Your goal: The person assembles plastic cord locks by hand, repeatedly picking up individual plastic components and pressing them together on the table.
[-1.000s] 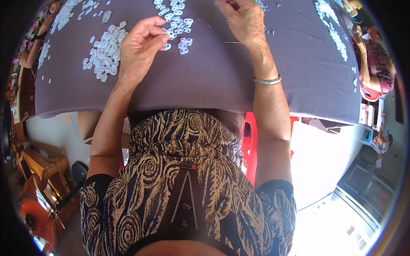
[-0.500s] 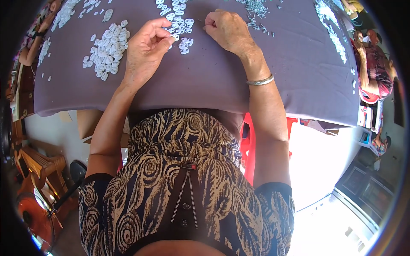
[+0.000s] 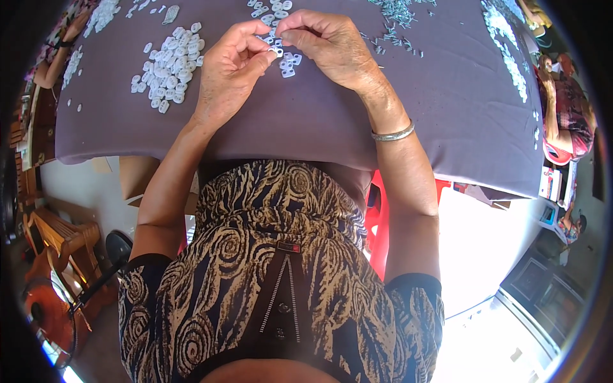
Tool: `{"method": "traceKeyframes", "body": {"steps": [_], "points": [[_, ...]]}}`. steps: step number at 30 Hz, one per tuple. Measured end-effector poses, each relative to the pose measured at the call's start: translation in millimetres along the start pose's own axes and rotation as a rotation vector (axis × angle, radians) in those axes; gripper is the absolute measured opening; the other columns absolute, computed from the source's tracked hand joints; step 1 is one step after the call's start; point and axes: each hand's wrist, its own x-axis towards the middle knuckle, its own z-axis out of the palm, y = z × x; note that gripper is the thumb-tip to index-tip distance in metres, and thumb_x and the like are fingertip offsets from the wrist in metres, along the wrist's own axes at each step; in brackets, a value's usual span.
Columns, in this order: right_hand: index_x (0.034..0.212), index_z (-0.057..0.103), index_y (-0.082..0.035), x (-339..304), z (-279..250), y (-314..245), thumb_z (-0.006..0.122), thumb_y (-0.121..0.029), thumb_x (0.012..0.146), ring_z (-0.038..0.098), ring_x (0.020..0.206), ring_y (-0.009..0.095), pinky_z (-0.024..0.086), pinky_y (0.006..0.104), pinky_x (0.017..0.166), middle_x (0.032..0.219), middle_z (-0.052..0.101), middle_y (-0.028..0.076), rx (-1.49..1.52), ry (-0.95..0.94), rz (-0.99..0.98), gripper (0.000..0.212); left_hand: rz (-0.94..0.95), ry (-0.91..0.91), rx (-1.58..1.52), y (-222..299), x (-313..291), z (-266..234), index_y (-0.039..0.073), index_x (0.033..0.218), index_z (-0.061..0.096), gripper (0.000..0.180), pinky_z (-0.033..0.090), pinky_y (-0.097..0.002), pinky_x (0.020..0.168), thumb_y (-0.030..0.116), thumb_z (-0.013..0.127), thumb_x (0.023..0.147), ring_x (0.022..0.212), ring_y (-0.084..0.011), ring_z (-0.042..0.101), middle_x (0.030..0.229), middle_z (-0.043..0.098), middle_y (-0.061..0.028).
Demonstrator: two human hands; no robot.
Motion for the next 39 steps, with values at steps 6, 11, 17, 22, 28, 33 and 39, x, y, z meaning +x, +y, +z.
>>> {"method": "traceKeyframes", "body": {"steps": [6,11,17,22,28,33,39], "points": [[0.099,0.070,-0.006,-1.0,6.5,-5.1,0.064,-0.019,0.093,0.049,0.069,0.004,0.040,0.0202,0.061,0.081,0.063,-0.005,0.009,0.020,0.018,0.016,-0.014,0.013,-0.004,0.4,-0.4,0.3,0.000,0.113,0.056,0.030,0.048,-0.0205,0.062,-0.004,0.063,0.084,0.066,-0.0041,0.056,0.078,0.064,-0.0012],[0.099,0.070,-0.006,-1.5,8.2,-3.1,0.065,-0.021,0.092,0.049,0.070,0.003,0.041,0.0197,0.062,0.083,0.064,-0.005,0.035,-0.003,-0.040,0.018,-0.016,0.011,0.027,1.2,-0.1,-0.1,0.001,0.113,0.056,0.031,0.048,-0.0211,0.062,-0.002,0.064,0.084,0.066,-0.0048,0.056,0.078,0.064,-0.0021],[0.098,0.069,-0.005,-1.1,10.0,-1.8,0.064,-0.021,0.093,0.048,0.070,0.003,0.041,0.0194,0.063,0.082,0.062,-0.005,0.008,-0.015,-0.063,0.017,-0.004,0.015,0.021,0.5,-0.2,0.6,0.001,0.113,0.056,0.031,0.049,-0.0215,0.063,-0.002,0.065,0.083,0.068,-0.0055,0.057,0.078,0.064,-0.0024],[0.099,0.068,-0.004,-0.1,5.9,2.7,0.063,-0.020,0.094,0.049,0.071,0.004,0.043,0.0197,0.066,0.083,0.061,-0.005,0.025,0.016,0.034,0.017,-0.011,0.005,0.030,0.8,0.3,0.5,0.002,0.113,0.056,0.032,0.050,-0.0218,0.063,-0.002,0.065,0.083,0.068,-0.0059,0.058,0.078,0.064,-0.0027],[0.099,0.066,-0.003,-1.7,9.5,-1.3,0.061,-0.017,0.094,0.050,0.073,0.005,0.045,0.0209,0.068,0.083,0.061,-0.004,-0.065,-0.023,-0.056,0.016,-0.012,0.008,0.040,2.5,-0.7,0.5,0.002,0.113,0.056,0.032,0.050,-0.0217,0.063,-0.003,0.065,0.083,0.068,-0.0059,0.058,0.078,0.064,-0.0027],[0.098,0.064,0.000,-2.0,9.3,-0.7,0.061,-0.013,0.094,0.050,0.074,0.004,0.045,0.0212,0.068,0.083,0.060,-0.004,-0.125,-0.030,-0.077,0.014,-0.013,0.021,0.032,-0.4,-1.9,2.6,0.001,0.113,0.056,0.032,0.050,-0.0217,0.063,-0.003,0.065,0.083,0.068,-0.0056,0.058,0.078,0.064,-0.0028],[0.097,0.064,0.000,-2.3,11.1,-0.1,0.061,-0.013,0.094,0.049,0.071,0.004,0.044,0.0210,0.065,0.079,0.058,-0.004,-0.234,-0.012,-0.135,0.013,-0.006,0.056,-0.004,-3.9,-4.2,7.3,0.001,0.113,0.055,0.032,0.050,-0.0211,0.062,-0.004,0.064,0.083,0.068,-0.0048,0.057,0.078,0.063,-0.0016]]}}
